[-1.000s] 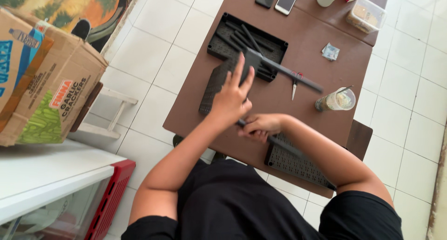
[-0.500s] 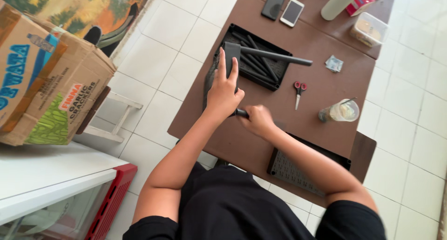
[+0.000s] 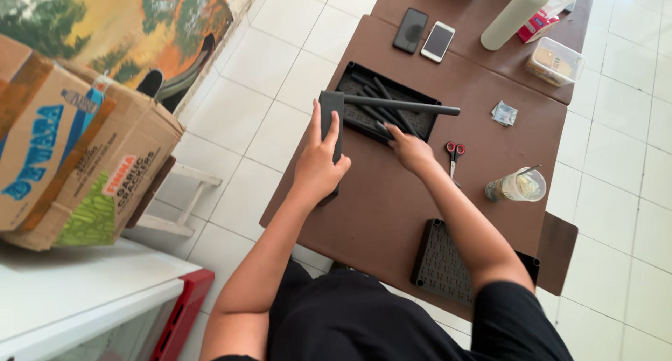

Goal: The person disassembles a plastic shelf unit by detaching the tiers and support poles by hand, stacking the plastic trays, and placing the detached poles inside a tray.

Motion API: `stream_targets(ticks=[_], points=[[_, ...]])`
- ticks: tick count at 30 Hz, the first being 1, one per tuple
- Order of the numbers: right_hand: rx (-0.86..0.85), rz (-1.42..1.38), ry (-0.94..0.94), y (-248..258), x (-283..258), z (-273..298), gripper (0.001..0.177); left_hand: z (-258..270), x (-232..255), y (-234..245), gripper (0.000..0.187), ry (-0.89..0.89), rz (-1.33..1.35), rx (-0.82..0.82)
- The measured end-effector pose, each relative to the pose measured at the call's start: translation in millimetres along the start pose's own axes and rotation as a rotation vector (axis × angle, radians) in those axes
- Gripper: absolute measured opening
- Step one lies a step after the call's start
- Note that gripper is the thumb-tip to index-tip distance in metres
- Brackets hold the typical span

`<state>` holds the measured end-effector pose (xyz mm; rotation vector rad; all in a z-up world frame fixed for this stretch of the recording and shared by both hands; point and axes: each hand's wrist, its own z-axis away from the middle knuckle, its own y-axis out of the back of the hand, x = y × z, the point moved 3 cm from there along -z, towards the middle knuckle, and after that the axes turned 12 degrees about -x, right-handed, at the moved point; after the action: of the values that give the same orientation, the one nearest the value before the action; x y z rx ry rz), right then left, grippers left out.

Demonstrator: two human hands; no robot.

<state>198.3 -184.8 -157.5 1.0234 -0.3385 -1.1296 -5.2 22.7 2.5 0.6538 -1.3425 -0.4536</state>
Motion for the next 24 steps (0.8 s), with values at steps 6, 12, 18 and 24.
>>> stream_targets(ticks=[6, 12, 18, 24], points=[[0.139, 0.156, -0.011, -11, -11, -125, 0.058, 4, -6, 0, 0.084, -0.112, -0.048, 0.104], [0.436, 0.172, 0.116, -47, -23, -110, 0.084, 0, -6, 3, 0.085, -0.084, -0.012, 0.022], [-0.465, 0.259, 0.304, -69, -53, 64, 0.070, -4, -6, -1, 0.083, -0.096, 0.023, -0.014], [0.971, 0.380, 0.221, 69, -140, 144, 0.075, -14, -6, 5, 0.083, -0.056, 0.035, -0.047]])
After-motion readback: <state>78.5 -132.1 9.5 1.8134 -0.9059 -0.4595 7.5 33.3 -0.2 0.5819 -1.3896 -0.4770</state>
